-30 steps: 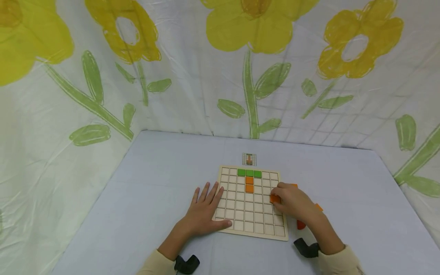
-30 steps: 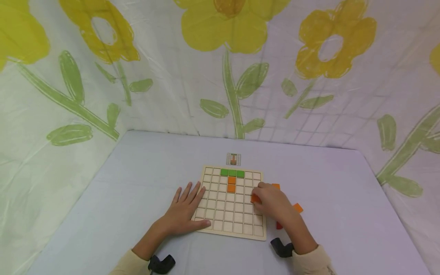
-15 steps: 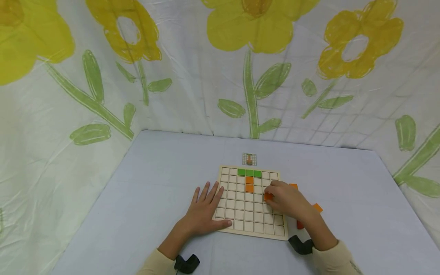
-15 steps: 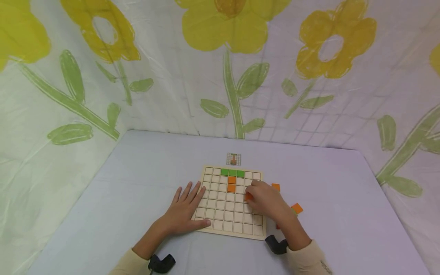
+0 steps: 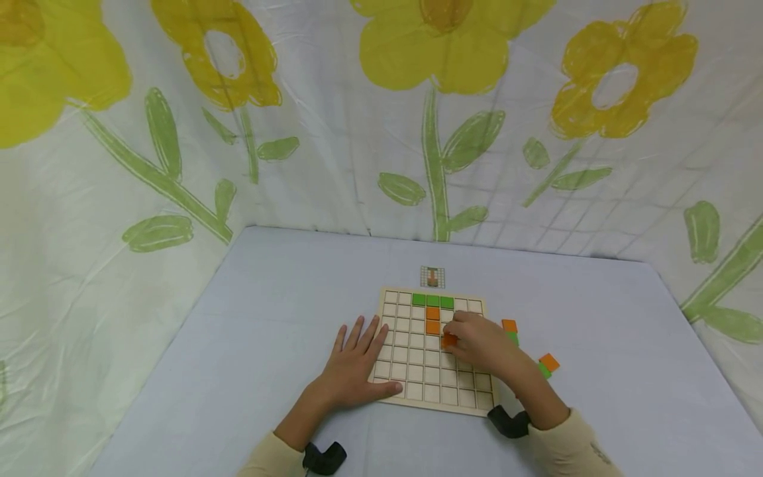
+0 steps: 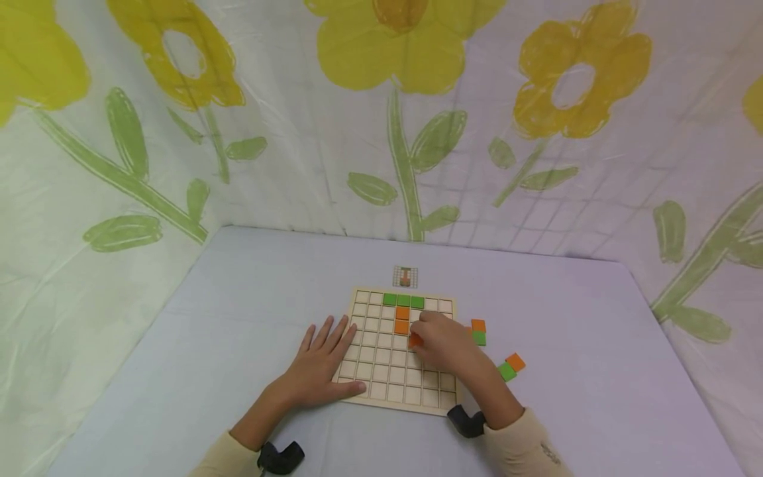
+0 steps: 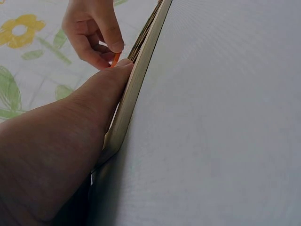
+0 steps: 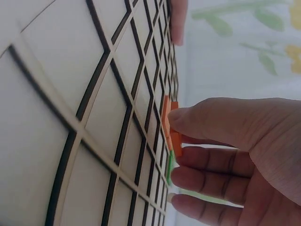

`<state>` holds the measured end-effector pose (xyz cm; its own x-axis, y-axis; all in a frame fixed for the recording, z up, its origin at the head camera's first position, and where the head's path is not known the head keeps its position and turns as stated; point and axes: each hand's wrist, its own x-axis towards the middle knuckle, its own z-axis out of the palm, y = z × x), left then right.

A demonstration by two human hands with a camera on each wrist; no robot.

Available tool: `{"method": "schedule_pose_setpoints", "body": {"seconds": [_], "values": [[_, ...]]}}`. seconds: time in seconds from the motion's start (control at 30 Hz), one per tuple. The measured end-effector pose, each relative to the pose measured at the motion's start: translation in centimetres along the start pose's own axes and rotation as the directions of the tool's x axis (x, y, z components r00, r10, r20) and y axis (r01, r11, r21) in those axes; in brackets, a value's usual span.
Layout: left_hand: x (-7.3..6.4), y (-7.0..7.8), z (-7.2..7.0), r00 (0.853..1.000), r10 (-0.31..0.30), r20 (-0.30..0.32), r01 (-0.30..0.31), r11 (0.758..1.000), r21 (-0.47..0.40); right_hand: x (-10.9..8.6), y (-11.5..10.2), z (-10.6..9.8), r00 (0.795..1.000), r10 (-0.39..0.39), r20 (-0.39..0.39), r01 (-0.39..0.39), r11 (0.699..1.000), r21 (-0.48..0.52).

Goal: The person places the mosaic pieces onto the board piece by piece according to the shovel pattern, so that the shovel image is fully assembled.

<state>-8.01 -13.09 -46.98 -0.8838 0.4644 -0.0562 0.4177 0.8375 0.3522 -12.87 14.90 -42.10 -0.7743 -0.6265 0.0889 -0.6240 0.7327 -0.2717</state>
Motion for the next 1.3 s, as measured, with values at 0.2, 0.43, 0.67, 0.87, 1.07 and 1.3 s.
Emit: {"method": "schedule_pose_setpoints", "body": {"seconds": [0.2,0.43,0.67,0.87,1.07,1.3], "values": [[0.0,0.0,0.0,1.0,0.007,-0.002,-0.007,1.0,-0.001,0.6,-0.7,0.1,1.0,0.005,0.018,-0.005,1.0,-0.003],[0.0,0.1,0.0,1.0,0.011,-0.012,-0.012,1.0,-0.01,1.3,-1.1,0.8,0.999,-0.019,0.027,0.02,0.999,-0.037],[-0.1,0.3,-0.2,1.0,0.013,0.0,-0.013,1.0,-0.018,1.8,-1.4,1.2,0.999,-0.009,0.046,0.011,1.0,-0.027],[-0.1,0.3,-0.3,1.0,0.011,-0.001,-0.011,1.0,0.002,1.8,-1.4,1.6,0.999,-0.022,0.026,0.023,0.999,-0.023],[0.0,0.1,-0.1,1.0,0.013,-0.004,-0.013,1.0,0.005,1.6,-1.5,1.7,1.0,-0.019,0.008,0.019,1.0,-0.023],[-0.1,0.1,-0.2,1.0,0.011,-0.008,-0.011,1.0,0.007,1.6,-1.6,1.7,1.0,0.0,-0.001,0.0,1.0,-0.021]]}}
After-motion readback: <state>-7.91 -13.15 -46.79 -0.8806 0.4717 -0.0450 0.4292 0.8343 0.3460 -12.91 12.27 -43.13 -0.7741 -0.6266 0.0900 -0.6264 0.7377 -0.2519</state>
